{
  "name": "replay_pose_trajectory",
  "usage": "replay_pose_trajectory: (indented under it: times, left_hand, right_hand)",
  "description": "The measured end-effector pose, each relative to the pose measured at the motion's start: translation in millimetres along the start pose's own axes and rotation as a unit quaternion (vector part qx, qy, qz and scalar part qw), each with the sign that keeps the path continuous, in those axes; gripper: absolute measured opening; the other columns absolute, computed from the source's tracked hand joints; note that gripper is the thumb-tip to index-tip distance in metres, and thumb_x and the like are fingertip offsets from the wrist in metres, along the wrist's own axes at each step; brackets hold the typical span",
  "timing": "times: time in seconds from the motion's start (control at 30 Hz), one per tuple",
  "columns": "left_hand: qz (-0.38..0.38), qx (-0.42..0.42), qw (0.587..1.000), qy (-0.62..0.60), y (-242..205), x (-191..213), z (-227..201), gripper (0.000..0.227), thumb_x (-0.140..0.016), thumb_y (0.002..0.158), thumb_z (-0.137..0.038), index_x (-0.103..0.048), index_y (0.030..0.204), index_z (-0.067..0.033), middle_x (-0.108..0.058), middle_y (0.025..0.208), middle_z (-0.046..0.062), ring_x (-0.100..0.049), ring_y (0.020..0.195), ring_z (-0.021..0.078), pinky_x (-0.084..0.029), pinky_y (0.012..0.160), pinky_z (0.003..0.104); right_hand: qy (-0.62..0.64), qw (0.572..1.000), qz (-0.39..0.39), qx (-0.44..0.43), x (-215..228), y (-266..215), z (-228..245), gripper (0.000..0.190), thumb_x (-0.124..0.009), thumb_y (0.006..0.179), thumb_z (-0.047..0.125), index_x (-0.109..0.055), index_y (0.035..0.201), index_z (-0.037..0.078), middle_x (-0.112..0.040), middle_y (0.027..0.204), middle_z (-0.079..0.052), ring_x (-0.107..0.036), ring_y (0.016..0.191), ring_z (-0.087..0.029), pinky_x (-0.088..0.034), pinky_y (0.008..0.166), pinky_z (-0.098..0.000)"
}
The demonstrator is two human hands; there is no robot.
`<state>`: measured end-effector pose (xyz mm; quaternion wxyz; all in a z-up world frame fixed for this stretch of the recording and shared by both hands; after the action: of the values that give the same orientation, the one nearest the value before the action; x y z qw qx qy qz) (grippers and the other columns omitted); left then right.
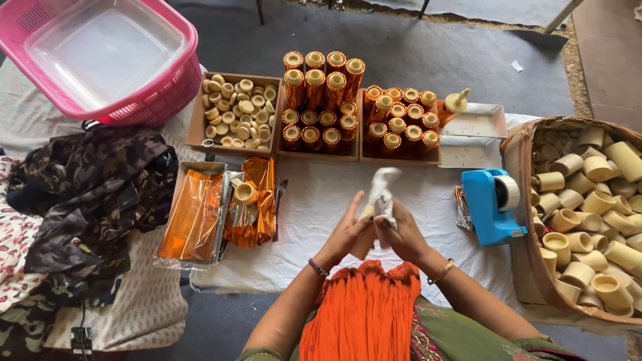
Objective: Wrapping cylindrical tubes with metallic foil and cleaning them with a cloth.
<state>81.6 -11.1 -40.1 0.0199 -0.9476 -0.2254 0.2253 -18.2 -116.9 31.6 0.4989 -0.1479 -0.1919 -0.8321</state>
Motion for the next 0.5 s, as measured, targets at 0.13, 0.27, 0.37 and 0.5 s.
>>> replay_pose_trajectory:
  times: [0.13, 0.27, 0.37, 0.5]
  left_hand:
    - [0.063, 0.127, 0.986, -0.086, -3, 0, 15, 0.078, -0.058, 0.097, -0.04, -0.023, 0.163, -0.0169, -0.065, 0.118, 0.024, -0.071, 0.08, 0.0254, -0.061, 0.064, 0.035]
    - [0.046, 0.11, 0.985, -0.125, -5, 0, 4, 0.07, -0.059, 0.101, -0.038, -0.034, 0.16, -0.0108, -0.064, 0.118, 0.022, -0.072, 0.085, 0.0246, -0.063, 0.068, 0.035]
    - [-0.006, 0.009, 0.986, 0.165, -15, -11, -28, 0.07, -0.074, 0.083, -0.022, -0.044, 0.146, -0.0131, -0.059, 0.129, 0.011, -0.071, 0.084, 0.0239, -0.059, 0.059, 0.039]
    - [-0.12, -0.322, 0.859, 0.38, -25, -8, -42, 0.037, -0.07, 0.097, -0.024, -0.061, 0.128, -0.0066, -0.068, 0.108, 0.013, -0.072, 0.087, 0.0231, -0.06, 0.068, 0.032]
  right_hand:
    - [-0.074, 0.991, 0.0, 0.11, -4, -5, -11, 0.038, -0.053, 0.111, 0.037, -0.06, 0.107, 0.0, -0.062, 0.105, -0.014, -0.061, 0.094, -0.021, -0.051, 0.08, -0.0348]
    - [0.052, 0.996, 0.001, -0.078, -15, -13, -84, 0.042, -0.056, 0.106, 0.041, -0.06, 0.098, 0.0, -0.056, 0.073, -0.005, -0.053, 0.062, -0.013, -0.043, 0.054, -0.0287]
    - [0.185, 0.962, -0.044, -0.197, -15, -7, -113, 0.041, -0.053, 0.106, 0.041, -0.065, 0.094, 0.003, -0.057, 0.07, 0.003, -0.049, 0.055, -0.006, -0.038, 0.046, -0.0244]
    - [0.238, 0.914, -0.093, -0.314, -16, -12, -132, 0.037, -0.055, 0.105, 0.042, -0.065, 0.1, 0.007, -0.051, 0.067, 0.001, -0.043, 0.051, -0.008, -0.032, 0.043, -0.0262]
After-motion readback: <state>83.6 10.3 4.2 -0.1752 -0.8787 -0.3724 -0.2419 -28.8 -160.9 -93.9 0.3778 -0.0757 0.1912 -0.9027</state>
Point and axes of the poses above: each hand's wrist, its own y-axis towards the middle knuckle, its own x-axis out of the back of the hand, z = x × y, the point moved 5 cm from there along y, towards the middle knuckle
